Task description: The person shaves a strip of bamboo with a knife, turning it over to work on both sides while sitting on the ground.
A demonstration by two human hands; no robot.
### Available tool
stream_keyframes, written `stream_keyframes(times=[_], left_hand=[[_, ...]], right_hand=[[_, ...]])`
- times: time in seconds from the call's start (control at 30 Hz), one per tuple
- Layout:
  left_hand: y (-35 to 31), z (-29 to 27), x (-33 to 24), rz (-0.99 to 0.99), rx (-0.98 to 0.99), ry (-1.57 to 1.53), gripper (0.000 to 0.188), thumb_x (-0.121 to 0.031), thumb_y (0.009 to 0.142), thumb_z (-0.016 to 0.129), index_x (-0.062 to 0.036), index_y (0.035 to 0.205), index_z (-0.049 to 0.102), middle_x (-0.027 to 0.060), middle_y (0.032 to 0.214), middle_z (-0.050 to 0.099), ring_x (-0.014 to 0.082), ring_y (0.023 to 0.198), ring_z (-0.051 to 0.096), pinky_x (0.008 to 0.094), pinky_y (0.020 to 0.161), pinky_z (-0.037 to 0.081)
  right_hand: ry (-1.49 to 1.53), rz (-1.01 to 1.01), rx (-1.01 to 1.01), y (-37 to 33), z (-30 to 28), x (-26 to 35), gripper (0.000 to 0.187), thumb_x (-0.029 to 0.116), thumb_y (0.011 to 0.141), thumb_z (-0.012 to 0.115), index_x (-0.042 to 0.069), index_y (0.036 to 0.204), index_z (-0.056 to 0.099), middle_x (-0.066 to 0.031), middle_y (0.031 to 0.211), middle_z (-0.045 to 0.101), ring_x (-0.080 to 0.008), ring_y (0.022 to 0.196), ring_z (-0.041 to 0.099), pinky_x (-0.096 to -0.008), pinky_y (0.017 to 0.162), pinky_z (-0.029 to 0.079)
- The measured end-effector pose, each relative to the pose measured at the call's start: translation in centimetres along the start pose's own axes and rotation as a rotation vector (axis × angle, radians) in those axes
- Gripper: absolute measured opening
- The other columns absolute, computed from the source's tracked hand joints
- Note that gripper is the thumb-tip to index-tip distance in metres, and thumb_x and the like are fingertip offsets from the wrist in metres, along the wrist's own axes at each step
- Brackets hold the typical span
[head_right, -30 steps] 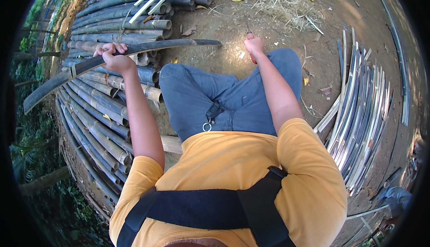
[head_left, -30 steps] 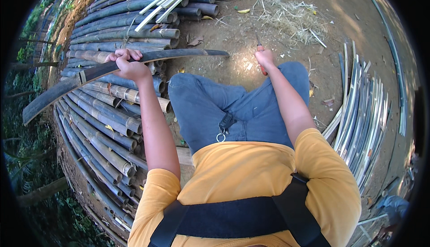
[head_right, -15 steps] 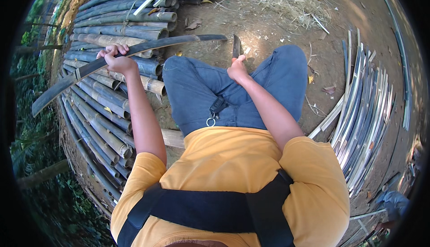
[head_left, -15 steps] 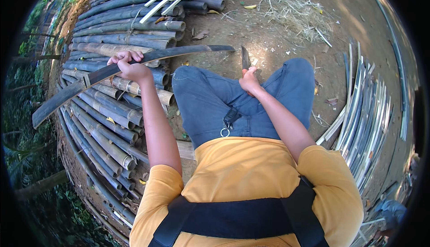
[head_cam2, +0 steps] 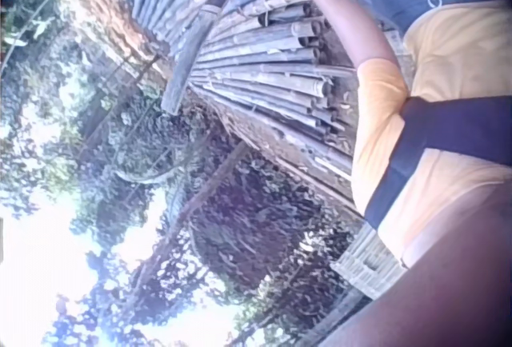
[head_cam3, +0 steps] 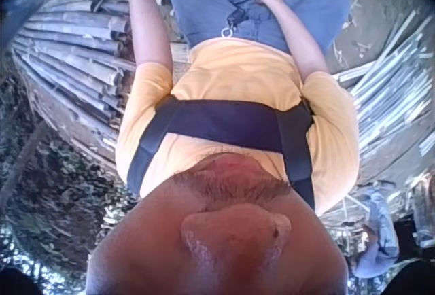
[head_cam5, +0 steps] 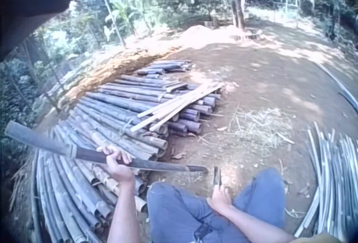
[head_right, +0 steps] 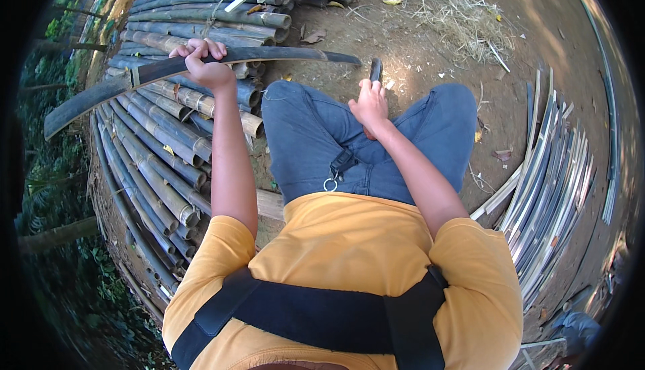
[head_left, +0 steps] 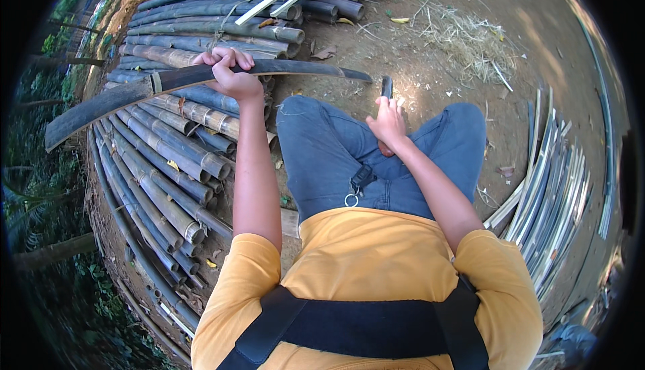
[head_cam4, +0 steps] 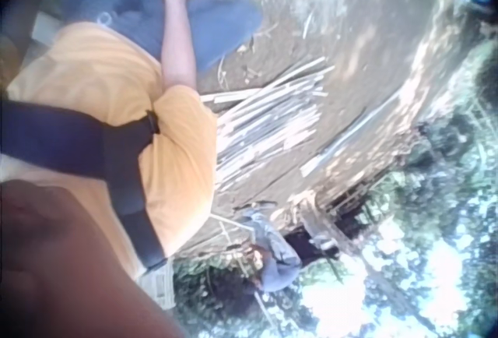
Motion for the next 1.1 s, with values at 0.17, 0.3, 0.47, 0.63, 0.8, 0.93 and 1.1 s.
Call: stream_keyframes(times=[0.17,0.3,0.47,0.63,0.8,0.93,1.1], left_hand=[[-0.2,2.2,0.3,-0.042,0.058,0.010,0.021,0.000,0.079,0.039,-0.0114,0.095,0.030,0.0056,0.068,0.041,0.0143,0.047,0.038,0.0301,0.046,0.041],[-0.1,6.4,1.0,-0.101,0.157,0.049,0.021,0.002,0.081,0.041,-0.0113,0.094,0.031,0.0067,0.072,0.044,0.0170,0.050,0.043,0.0355,0.052,0.046],[1.3,10.7,2.3,-0.020,0.422,0.476,0.050,-0.019,0.090,0.070,-0.0012,0.123,0.037,0.0123,0.109,0.056,0.0204,0.101,0.058,0.0348,0.088,0.048],[-2.0,10.5,7.5,-0.301,0.483,0.440,0.051,-0.023,0.097,0.062,-0.0034,0.139,0.041,0.0123,0.125,0.056,0.0193,0.106,0.060,0.0330,0.086,0.049],[-11.8,9.3,13.5,-0.548,0.785,0.500,0.027,-0.021,0.098,0.062,-0.0050,0.120,0.060,0.0057,0.106,0.066,0.0120,0.091,0.063,0.0288,0.080,0.051],[-19.2,10.0,14.5,-0.612,0.890,0.490,0.025,-0.015,0.094,0.063,-0.0050,0.116,0.059,0.0010,0.095,0.063,0.0092,0.083,0.059,0.0284,0.076,0.050],[-28.1,9.1,16.2,-0.788,1.014,0.364,0.027,-0.005,0.090,0.056,-0.0031,0.117,0.053,0.0062,0.098,0.068,0.0138,0.087,0.066,0.0317,0.079,0.053]], right_hand=[[0.299,-0.573,-0.093,1.4,-8.8,15.8,0.073,0.025,0.072,0.078,0.009,0.136,0.047,-0.0177,0.135,0.047,-0.0369,0.129,0.047,-0.0448,0.109,0.041],[0.286,-0.875,0.034,3.0,-12.7,23.9,0.064,0.022,0.078,0.075,0.005,0.135,0.052,-0.0182,0.134,0.055,-0.0328,0.126,0.053,-0.0420,0.108,0.043],[0.422,-0.723,0.075,6.2,-15.4,23.1,0.037,0.006,0.086,0.065,0.002,0.123,0.061,-0.0203,0.107,0.071,-0.0319,0.100,0.070,-0.0400,0.086,0.054],[0.554,-0.639,-0.185,12.9,-21.0,17.2,0.030,0.002,0.088,0.066,-0.002,0.118,0.063,-0.0168,0.103,0.073,-0.0221,0.095,0.071,-0.0345,0.083,0.054],[0.909,-0.445,-0.220,15.9,-26.1,11.4,0.032,-0.001,0.092,0.063,-0.001,0.123,0.058,-0.0095,0.103,0.073,-0.0165,0.092,0.070,-0.0296,0.075,0.056],[1.011,-0.328,-0.331,15.0,-30.6,7.2,0.028,0.003,0.096,0.061,0.001,0.122,0.054,-0.0102,0.105,0.071,-0.0183,0.091,0.071,-0.0325,0.072,0.062],[1.158,-0.216,-0.440,14.4,-35.1,1.1,0.027,0.006,0.097,0.061,0.000,0.121,0.049,-0.0185,0.107,0.068,-0.0275,0.096,0.070,-0.0387,0.079,0.064]])
Point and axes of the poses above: each hand's wrist, its own y-axis towards the middle knuckle, its own z-axis out of the palm, x = y × z, the point moved 10 cm from there along y, towards the middle knuckle
